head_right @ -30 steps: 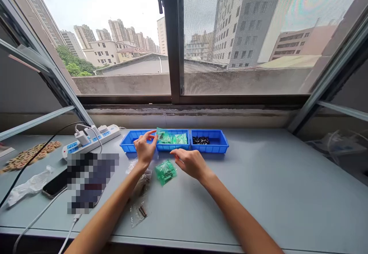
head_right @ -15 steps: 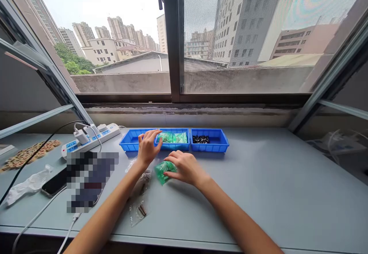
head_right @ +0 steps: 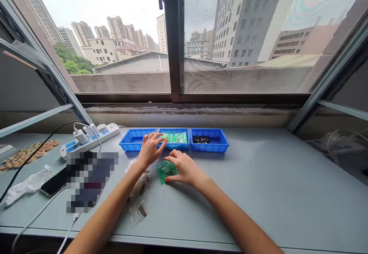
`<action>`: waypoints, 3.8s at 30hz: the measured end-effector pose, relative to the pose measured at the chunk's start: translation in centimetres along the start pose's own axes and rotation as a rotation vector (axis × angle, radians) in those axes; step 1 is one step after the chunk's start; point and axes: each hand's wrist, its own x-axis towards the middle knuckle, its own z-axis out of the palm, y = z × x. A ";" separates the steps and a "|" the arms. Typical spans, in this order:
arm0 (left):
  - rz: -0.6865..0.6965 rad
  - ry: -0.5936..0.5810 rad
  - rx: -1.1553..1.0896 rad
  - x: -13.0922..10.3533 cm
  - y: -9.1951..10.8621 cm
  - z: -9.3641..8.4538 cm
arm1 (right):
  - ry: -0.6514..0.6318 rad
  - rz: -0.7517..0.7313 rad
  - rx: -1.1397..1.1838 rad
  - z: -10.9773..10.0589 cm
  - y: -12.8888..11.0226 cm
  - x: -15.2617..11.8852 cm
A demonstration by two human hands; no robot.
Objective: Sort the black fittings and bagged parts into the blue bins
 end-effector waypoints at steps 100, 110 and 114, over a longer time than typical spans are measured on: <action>-0.391 0.210 -0.298 0.2 0.1 0.1 | 0.163 -0.016 -0.115 0.0 -0.2 0.1; -0.392 0.218 -0.165 0.0 0.2 0.4 | 0.031 -0.036 0.009 1.2 -0.8 0.0; -0.301 0.158 -0.118 0.0 0.3 0.0 | 0.036 -0.021 0.032 1.1 -0.8 0.1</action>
